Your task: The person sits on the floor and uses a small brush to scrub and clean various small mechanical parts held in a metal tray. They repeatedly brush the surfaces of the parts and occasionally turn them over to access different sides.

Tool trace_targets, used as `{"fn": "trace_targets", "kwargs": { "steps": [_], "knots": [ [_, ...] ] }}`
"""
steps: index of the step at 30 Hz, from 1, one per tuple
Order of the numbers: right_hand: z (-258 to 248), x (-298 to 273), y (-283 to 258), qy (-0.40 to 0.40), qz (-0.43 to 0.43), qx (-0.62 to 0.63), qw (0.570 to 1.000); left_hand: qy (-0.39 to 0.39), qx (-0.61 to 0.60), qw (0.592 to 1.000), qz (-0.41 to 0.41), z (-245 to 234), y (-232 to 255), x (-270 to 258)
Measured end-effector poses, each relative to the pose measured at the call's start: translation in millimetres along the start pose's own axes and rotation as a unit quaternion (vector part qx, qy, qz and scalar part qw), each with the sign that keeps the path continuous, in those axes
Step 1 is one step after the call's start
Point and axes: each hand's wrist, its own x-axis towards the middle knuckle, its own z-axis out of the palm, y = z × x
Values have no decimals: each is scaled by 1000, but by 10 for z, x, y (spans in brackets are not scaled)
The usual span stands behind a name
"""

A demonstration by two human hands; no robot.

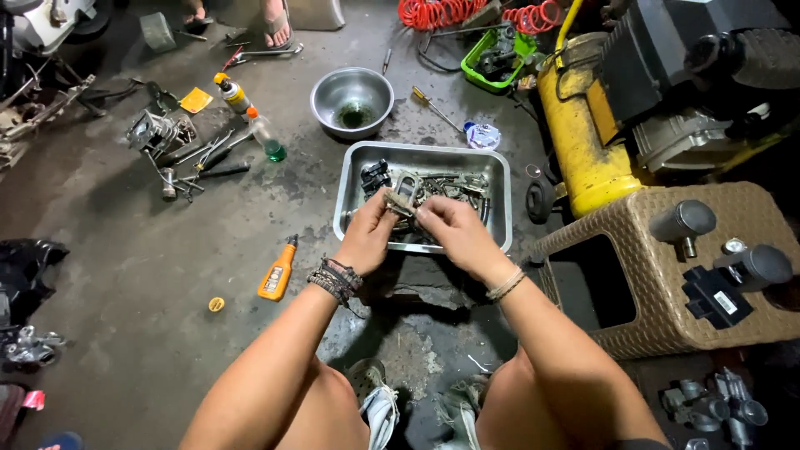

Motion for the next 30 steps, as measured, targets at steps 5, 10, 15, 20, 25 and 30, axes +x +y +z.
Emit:
{"fn": "trace_targets", "kwargs": {
  "steps": [5, 10, 15, 20, 25, 30],
  "knots": [
    [-114, 88, 4, 42, -15, -65, 997, 5, 29, 999, 25, 0, 78, -25],
    [-65, -22, -94, -3, 2, -27, 1000, 15, 36, 998, 39, 11, 255, -57],
    [-117, -34, -106, 43, -17, -85, 995, 7, 75, 995, 59, 39, 187, -58],
    [-211, 15, -61, 4, -10, -73, 997, 7, 80, 994, 71, 44, 172, -61],
    [-155, -63, -166, 8, -17, -60, 998, 2, 84, 994, 75, 37, 132, -24],
    [-267, 74, -39, 55, 7, -158, 986, -4, 85, 994, 62, 40, 106, -38]
  ]
}}
